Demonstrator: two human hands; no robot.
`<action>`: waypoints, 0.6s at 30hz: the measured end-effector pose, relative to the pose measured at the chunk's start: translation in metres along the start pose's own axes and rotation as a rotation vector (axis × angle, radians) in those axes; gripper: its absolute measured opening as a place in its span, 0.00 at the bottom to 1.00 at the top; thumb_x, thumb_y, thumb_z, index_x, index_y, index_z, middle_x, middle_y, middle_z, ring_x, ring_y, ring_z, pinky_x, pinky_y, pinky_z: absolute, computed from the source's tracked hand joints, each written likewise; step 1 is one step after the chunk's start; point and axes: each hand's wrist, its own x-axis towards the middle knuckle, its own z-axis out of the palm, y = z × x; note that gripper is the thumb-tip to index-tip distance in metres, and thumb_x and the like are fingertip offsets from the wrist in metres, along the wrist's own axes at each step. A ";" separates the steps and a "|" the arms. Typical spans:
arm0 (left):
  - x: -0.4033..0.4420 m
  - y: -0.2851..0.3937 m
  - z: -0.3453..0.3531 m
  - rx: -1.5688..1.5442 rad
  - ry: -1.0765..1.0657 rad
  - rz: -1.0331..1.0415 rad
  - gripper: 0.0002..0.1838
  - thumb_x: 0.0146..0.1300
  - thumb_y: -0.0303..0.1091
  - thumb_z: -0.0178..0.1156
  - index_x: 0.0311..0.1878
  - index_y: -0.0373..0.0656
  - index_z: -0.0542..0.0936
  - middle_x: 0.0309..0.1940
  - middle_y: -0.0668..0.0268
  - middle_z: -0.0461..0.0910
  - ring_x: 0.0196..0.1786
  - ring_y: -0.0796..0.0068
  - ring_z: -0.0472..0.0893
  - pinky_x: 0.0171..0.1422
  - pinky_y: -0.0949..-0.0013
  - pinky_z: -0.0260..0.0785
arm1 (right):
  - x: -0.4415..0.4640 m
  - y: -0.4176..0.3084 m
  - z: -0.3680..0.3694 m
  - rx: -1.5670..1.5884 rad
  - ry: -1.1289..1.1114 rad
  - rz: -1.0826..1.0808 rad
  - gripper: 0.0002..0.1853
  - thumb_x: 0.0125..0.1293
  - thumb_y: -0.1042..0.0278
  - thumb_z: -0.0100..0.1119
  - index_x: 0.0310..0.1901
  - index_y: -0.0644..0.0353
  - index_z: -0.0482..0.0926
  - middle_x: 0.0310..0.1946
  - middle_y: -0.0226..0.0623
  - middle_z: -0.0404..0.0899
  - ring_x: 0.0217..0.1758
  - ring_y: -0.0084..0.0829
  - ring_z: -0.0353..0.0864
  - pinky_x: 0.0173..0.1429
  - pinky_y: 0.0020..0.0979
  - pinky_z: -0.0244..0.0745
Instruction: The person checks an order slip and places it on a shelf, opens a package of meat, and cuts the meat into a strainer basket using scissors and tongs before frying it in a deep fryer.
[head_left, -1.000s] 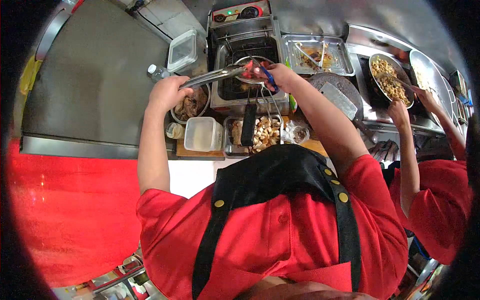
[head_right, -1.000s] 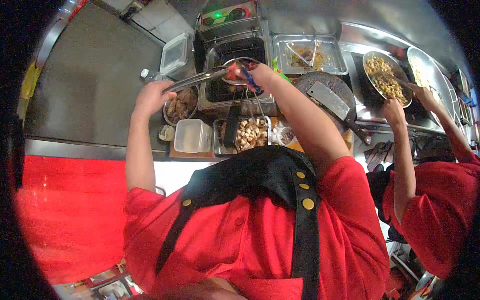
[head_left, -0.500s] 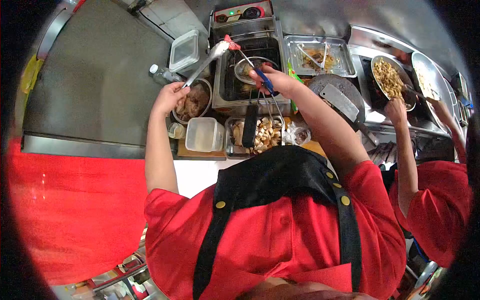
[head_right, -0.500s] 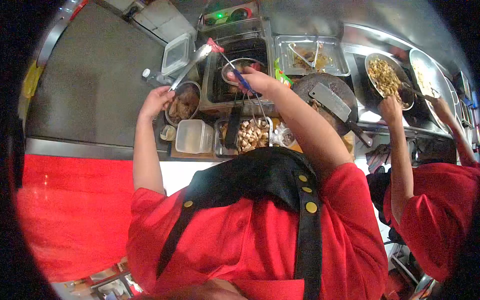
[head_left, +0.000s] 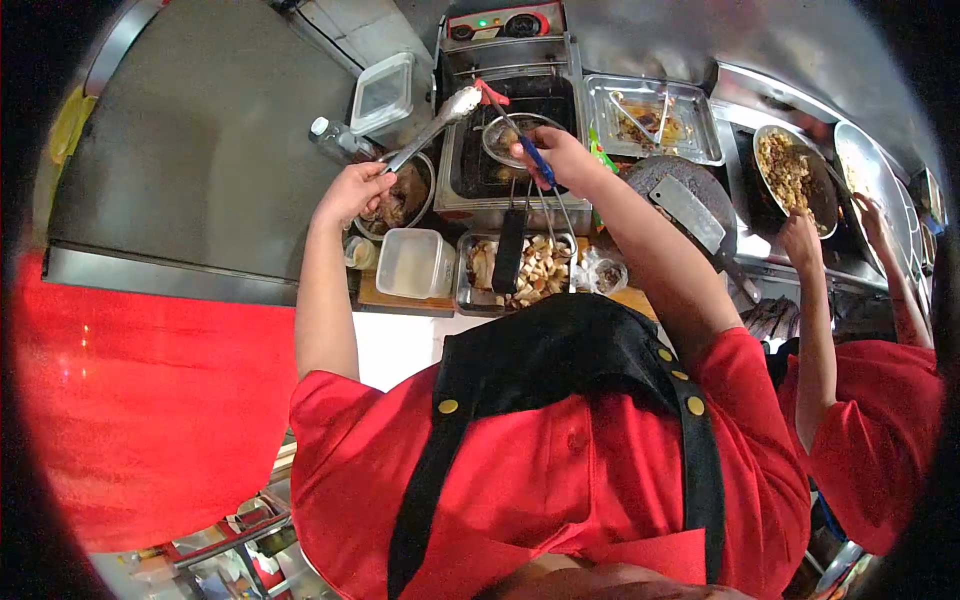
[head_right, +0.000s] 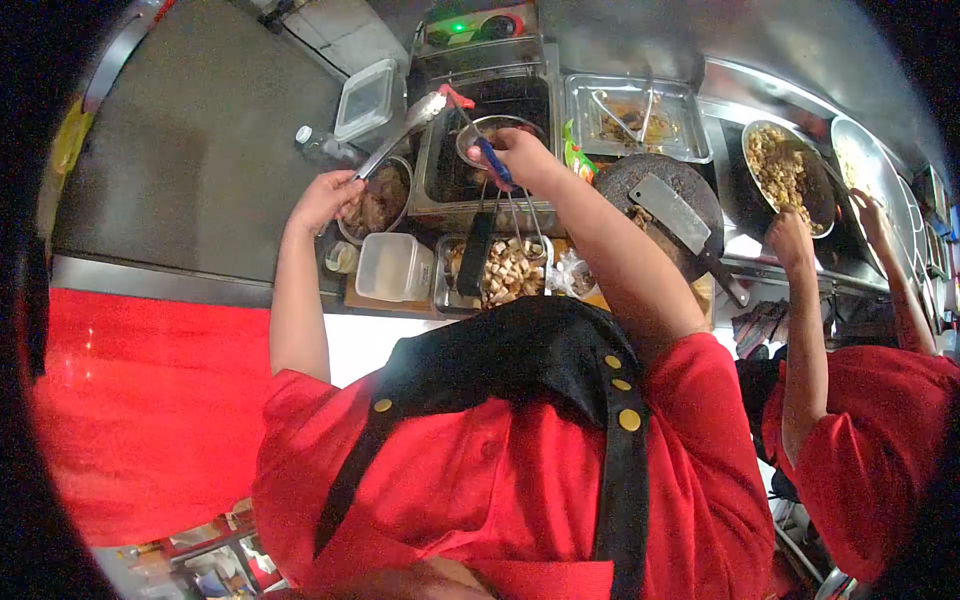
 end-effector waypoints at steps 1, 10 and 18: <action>0.002 0.000 -0.001 0.009 -0.005 -0.014 0.08 0.63 0.36 0.57 0.37 0.40 0.77 0.19 0.77 0.70 0.16 0.90 0.64 0.18 0.81 0.54 | -0.001 0.001 0.002 0.005 0.012 0.003 0.25 0.56 0.50 0.65 0.39 0.69 0.74 0.18 0.28 0.70 0.15 0.21 0.68 0.17 0.25 0.62; -0.009 0.026 0.001 0.123 -0.066 -0.008 0.10 0.61 0.37 0.60 0.39 0.39 0.77 0.19 0.76 0.71 0.17 0.89 0.64 0.19 0.81 0.56 | 0.012 0.009 -0.007 0.159 -0.035 0.106 0.29 0.52 0.42 0.66 0.38 0.64 0.71 0.15 0.27 0.66 0.14 0.21 0.66 0.17 0.24 0.60; -0.001 0.031 -0.012 0.310 -0.115 -0.005 0.13 0.59 0.40 0.62 0.40 0.39 0.79 0.18 0.76 0.71 0.18 0.88 0.66 0.20 0.79 0.56 | 0.000 0.013 -0.005 0.002 0.026 0.100 0.21 0.55 0.49 0.66 0.27 0.62 0.73 0.15 0.28 0.68 0.12 0.22 0.67 0.15 0.26 0.60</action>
